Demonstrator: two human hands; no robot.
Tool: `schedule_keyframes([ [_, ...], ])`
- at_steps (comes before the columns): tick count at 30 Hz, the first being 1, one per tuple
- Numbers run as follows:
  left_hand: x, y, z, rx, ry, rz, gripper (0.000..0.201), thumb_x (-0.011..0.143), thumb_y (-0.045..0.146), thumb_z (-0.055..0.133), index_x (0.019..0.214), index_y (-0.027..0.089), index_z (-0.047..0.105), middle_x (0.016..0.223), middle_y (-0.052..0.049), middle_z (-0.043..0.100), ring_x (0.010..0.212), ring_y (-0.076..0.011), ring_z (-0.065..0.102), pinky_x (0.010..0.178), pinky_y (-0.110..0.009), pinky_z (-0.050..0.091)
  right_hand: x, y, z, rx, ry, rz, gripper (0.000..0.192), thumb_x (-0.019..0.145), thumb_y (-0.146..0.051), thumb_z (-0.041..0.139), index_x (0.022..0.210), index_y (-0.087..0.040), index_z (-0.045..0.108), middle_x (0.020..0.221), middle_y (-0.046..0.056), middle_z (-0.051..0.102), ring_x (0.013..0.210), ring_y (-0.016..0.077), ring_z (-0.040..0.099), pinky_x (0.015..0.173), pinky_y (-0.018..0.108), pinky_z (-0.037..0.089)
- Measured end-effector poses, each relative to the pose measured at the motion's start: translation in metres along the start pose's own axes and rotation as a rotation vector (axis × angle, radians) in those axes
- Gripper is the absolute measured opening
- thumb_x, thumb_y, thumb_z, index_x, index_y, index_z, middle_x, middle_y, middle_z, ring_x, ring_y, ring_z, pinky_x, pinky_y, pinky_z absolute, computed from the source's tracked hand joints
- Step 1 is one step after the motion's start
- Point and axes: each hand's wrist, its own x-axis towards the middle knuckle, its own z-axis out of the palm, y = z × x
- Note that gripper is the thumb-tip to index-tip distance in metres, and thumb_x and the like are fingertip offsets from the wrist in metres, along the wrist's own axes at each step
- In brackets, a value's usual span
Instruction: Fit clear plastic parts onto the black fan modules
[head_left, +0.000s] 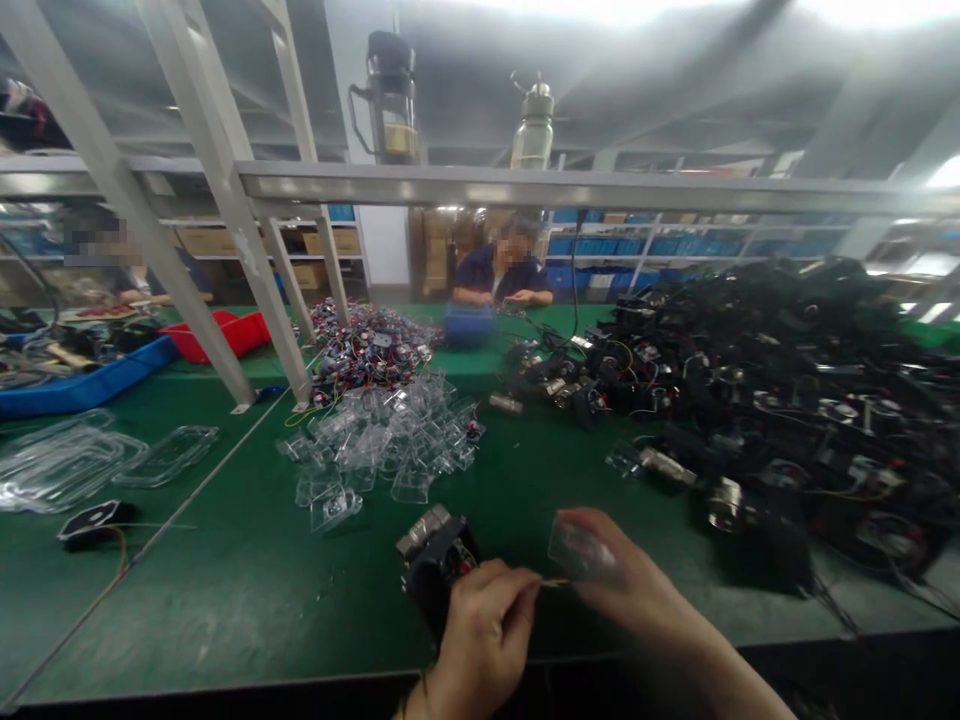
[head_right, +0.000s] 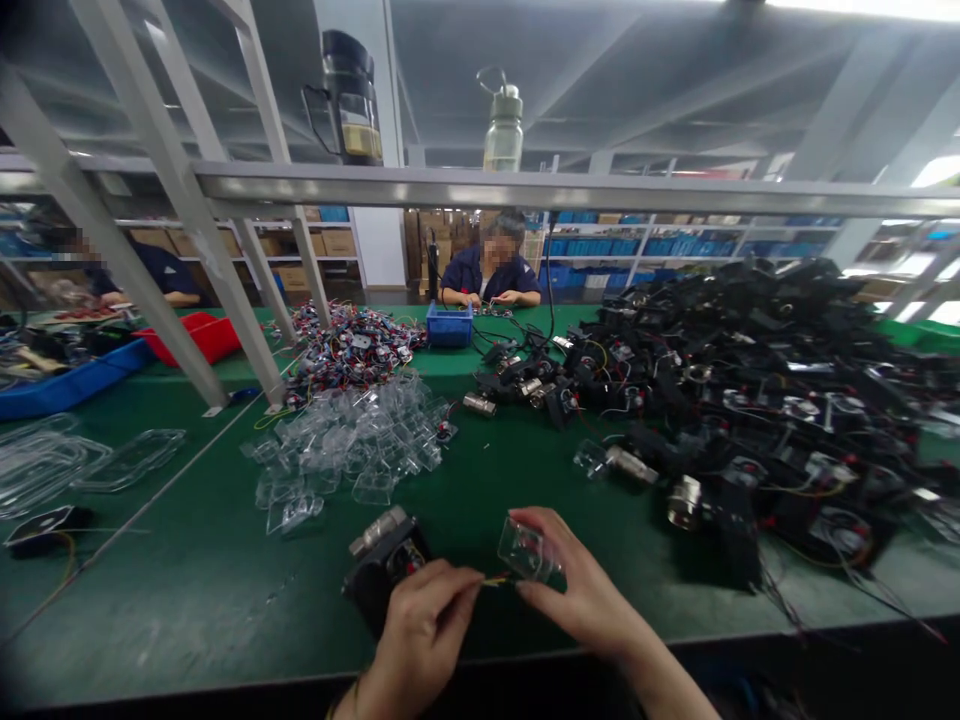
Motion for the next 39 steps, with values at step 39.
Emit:
schedule_keyframes([
  [39, 0.008, 0.020, 0.001, 0.601, -0.139, 0.061, 0.009, 0.084, 0.013, 0.058, 0.080, 0.021, 0.057, 0.078, -0.002, 0.059, 0.074, -0.0220, 0.057, 0.066, -0.033, 0.049, -0.030, -0.017, 0.026, 0.014, -0.007, 0.174, 0.058, 0.082, -0.053, 0.072, 0.127, -0.023, 0.049, 0.123, 0.012, 0.066, 0.112, 0.0307, 0.065, 0.094, 0.039, 0.054],
])
